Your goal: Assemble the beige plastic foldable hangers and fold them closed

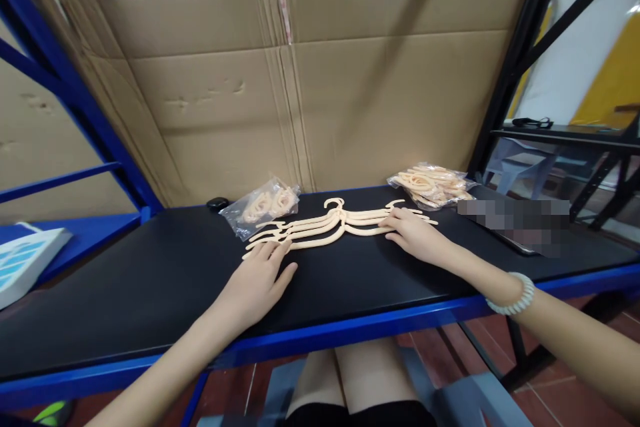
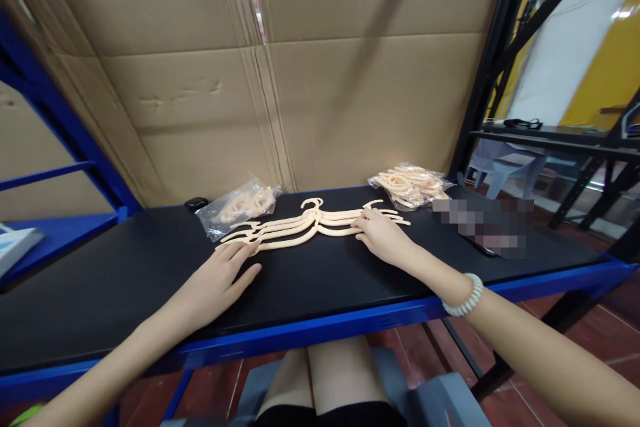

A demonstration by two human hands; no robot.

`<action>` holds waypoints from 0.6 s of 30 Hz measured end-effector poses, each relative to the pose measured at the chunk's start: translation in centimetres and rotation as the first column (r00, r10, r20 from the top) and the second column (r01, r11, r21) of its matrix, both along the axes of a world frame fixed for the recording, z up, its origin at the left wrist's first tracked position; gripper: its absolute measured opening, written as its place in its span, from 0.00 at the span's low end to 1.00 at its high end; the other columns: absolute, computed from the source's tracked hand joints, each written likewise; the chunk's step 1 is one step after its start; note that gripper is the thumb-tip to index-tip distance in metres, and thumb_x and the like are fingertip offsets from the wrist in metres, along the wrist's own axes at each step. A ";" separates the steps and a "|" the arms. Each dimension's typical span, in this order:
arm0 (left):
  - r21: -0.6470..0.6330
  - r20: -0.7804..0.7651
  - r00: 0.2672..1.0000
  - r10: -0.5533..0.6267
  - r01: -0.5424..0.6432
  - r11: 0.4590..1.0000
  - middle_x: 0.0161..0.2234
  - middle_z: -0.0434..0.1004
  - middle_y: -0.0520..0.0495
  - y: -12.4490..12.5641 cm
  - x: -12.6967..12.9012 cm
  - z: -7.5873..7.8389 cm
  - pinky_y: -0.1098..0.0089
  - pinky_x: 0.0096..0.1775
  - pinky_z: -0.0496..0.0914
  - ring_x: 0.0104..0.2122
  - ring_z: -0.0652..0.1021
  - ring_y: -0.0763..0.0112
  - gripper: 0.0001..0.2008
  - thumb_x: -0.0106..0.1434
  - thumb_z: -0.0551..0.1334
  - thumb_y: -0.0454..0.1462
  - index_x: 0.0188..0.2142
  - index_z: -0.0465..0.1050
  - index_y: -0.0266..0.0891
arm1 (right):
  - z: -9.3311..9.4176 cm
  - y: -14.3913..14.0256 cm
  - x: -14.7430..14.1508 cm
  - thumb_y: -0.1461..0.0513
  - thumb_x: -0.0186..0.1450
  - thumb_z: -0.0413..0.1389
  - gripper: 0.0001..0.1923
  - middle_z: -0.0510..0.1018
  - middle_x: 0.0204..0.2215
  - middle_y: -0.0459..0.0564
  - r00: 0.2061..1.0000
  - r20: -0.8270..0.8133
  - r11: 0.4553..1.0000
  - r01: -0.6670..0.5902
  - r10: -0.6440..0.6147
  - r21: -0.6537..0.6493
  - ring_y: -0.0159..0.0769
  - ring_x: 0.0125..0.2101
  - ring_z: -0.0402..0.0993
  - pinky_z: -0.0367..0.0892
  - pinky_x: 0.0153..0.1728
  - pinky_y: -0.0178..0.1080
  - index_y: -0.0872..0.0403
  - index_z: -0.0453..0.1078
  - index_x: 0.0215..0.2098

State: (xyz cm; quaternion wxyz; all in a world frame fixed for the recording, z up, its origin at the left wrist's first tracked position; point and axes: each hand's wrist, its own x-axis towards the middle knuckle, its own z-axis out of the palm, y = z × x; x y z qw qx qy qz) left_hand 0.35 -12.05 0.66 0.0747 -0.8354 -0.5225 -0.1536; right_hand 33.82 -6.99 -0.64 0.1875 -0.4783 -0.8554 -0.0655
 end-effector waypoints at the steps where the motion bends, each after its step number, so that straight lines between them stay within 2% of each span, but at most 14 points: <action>1: -0.014 0.007 1.000 0.020 -0.020 1.000 0.50 0.70 0.36 -0.4 0.3 0.1 0.53 0.55 0.64 0.52 0.69 0.53 0.24 0.68 0.49 0.43 0.57 0.64 0.32 | 0.0 -0.2 0.0 0.68 0.63 0.52 0.10 0.72 0.38 0.57 1.000 -0.005 1.000 0.008 -0.008 -0.013 0.44 0.42 0.69 0.65 0.45 0.45 0.57 0.72 0.41; 3: -0.022 0.021 0.997 0.073 -0.072 0.997 0.50 0.70 0.36 -1.2 0.9 0.2 0.54 0.54 0.65 0.52 0.70 0.53 0.24 0.67 0.50 0.43 0.59 0.62 0.33 | 0.0 -0.7 -0.2 0.68 0.63 0.51 0.10 0.72 0.38 0.56 0.999 -0.029 0.998 0.032 -0.033 -0.048 0.43 0.41 0.70 0.65 0.44 0.44 0.56 0.72 0.40; 6: -0.032 0.039 0.993 0.112 -0.111 0.993 0.46 0.70 0.37 -2.0 1.8 0.0 0.56 0.49 0.69 0.48 0.72 0.54 0.21 0.67 0.52 0.42 0.56 0.66 0.35 | 0.2 -2.0 -0.6 0.67 0.64 0.50 0.08 0.71 0.38 0.52 0.996 -0.068 0.993 0.058 -0.065 -0.102 0.39 0.38 0.72 0.65 0.41 0.41 0.54 0.70 0.36; 9: 0.023 0.092 0.988 0.127 -0.129 0.991 0.40 0.68 0.41 -2.4 2.2 -0.6 0.56 0.45 0.72 0.43 0.73 0.57 0.14 0.65 0.56 0.40 0.47 0.72 0.38 | 0.3 -3.4 -1.1 0.65 0.65 0.48 0.08 0.72 0.36 0.49 0.991 -0.096 0.987 0.079 -0.093 -0.140 0.38 0.35 0.72 0.65 0.37 0.39 0.52 0.68 0.32; 12: 0.118 0.174 0.979 0.106 -0.127 0.985 0.43 0.65 0.40 -2.7 2.1 -1.2 0.55 0.46 0.72 0.45 0.72 0.56 0.05 0.63 0.59 0.35 0.35 0.73 0.38 | 0.1 -4.6 -1.6 0.64 0.66 0.47 0.08 0.73 0.33 0.47 0.984 -0.140 0.986 0.095 -0.115 -0.141 0.37 0.33 0.72 0.64 0.34 0.38 0.51 0.65 0.31; 15: 0.224 0.253 0.966 0.050 -0.109 0.968 0.50 0.62 0.38 -3.1 2.0 -1.4 0.52 0.48 0.70 0.51 0.69 0.52 0.04 0.63 0.59 0.33 0.31 0.70 0.38 | -0.3 -5.3 -2.0 0.62 0.68 0.45 0.09 0.74 0.31 0.46 0.977 -0.176 0.991 0.114 -0.124 -0.068 0.36 0.31 0.72 0.63 0.32 0.37 0.51 0.64 0.32; 18: 0.325 0.302 0.952 -0.056 -0.047 0.945 0.57 0.56 0.37 -3.5 2.2 -0.8 0.51 0.53 0.67 0.58 0.65 0.50 0.04 0.65 0.55 0.32 0.34 0.68 0.38 | -0.7 -5.7 -2.4 0.60 0.69 0.44 0.11 0.76 0.31 0.47 0.971 -0.177 0.976 0.185 -0.162 0.116 0.36 0.27 0.72 0.61 0.28 0.36 0.50 0.65 0.34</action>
